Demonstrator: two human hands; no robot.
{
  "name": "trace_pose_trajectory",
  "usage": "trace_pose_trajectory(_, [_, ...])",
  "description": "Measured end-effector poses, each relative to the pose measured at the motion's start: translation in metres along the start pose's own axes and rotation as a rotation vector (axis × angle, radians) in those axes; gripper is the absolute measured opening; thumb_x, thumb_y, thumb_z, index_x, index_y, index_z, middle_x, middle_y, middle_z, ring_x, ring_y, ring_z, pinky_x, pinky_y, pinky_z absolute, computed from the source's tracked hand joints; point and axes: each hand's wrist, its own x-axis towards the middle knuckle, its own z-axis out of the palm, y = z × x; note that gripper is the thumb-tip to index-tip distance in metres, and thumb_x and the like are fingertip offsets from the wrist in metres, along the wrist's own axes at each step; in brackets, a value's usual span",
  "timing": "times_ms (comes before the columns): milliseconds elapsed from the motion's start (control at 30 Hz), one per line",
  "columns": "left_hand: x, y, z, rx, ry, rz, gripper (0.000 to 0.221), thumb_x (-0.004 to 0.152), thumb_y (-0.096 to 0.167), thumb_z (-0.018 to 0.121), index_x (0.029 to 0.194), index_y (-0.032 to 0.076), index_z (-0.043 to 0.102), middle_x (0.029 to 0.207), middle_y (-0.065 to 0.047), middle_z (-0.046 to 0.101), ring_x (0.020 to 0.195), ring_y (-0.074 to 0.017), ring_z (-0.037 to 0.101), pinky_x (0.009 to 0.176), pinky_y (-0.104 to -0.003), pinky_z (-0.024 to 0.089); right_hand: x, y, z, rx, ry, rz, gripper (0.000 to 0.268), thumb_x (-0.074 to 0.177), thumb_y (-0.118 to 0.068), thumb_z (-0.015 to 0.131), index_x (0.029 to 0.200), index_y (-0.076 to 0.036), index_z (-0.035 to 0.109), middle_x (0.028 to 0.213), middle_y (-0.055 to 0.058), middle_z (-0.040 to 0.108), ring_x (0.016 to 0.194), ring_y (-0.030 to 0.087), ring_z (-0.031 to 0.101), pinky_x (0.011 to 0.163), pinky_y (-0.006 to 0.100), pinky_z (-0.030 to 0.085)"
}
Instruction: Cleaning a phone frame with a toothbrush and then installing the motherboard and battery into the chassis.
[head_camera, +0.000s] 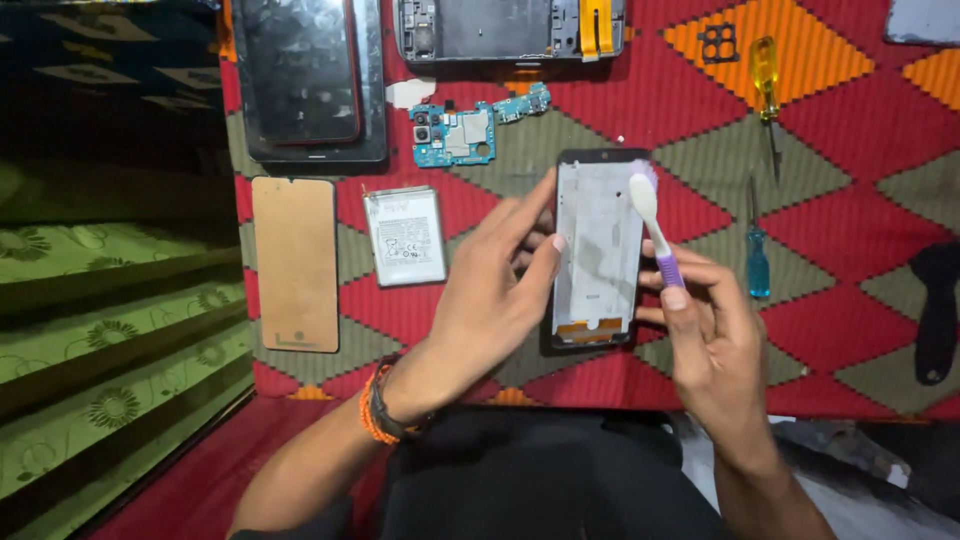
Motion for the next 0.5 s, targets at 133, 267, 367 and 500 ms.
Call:
trace_pose_trajectory(133, [0.006,-0.003,-0.008,0.096,0.025,0.092,0.051,0.104,0.008,0.06,0.153,0.009,0.046,0.106,-0.006,0.054,0.096,-0.0161,0.059,0.08,-0.027,0.054,0.003,-0.008,0.004,0.017,0.018,0.0,0.028,0.106,-0.019,0.049,0.123,0.004,0.051,0.136,0.026,0.064,0.117,0.03,0.069,0.087,0.039,0.066])
trace_pose_trajectory(267, [0.011,-0.004,-0.014,0.122,0.01,0.109,0.054,0.103,0.007,0.06,0.155,0.009,0.043,0.105,-0.005,0.057,0.092,-0.0145,0.061,0.081,-0.027,0.056,0.005,-0.004,0.005,-0.042,0.015,0.0,0.029,0.105,-0.019,0.052,0.121,0.005,0.054,0.136,0.022,0.063,0.117,0.029,0.07,0.087,0.038,0.066])
trace_pose_trajectory(367, [0.012,-0.007,-0.015,0.119,0.005,0.132,0.054,0.104,0.008,0.06,0.155,0.011,0.042,0.11,-0.006,0.061,0.095,-0.0152,0.063,0.085,-0.027,0.059,0.008,-0.009,0.005,-0.017,-0.01,0.01,0.03,0.105,-0.02,0.051,0.121,0.005,0.053,0.132,0.026,0.066,0.116,0.032,0.072,0.091,0.04,0.066])
trace_pose_trajectory(500, [0.011,-0.002,-0.017,0.158,-0.012,0.102,0.054,0.103,0.013,0.059,0.154,0.008,0.042,0.114,-0.009,0.065,0.103,-0.0183,0.064,0.087,-0.028,0.06,0.008,-0.01,0.003,-0.024,-0.003,-0.018,0.026,0.106,-0.015,0.05,0.119,0.007,0.053,0.13,0.026,0.067,0.115,0.031,0.072,0.091,0.039,0.067])
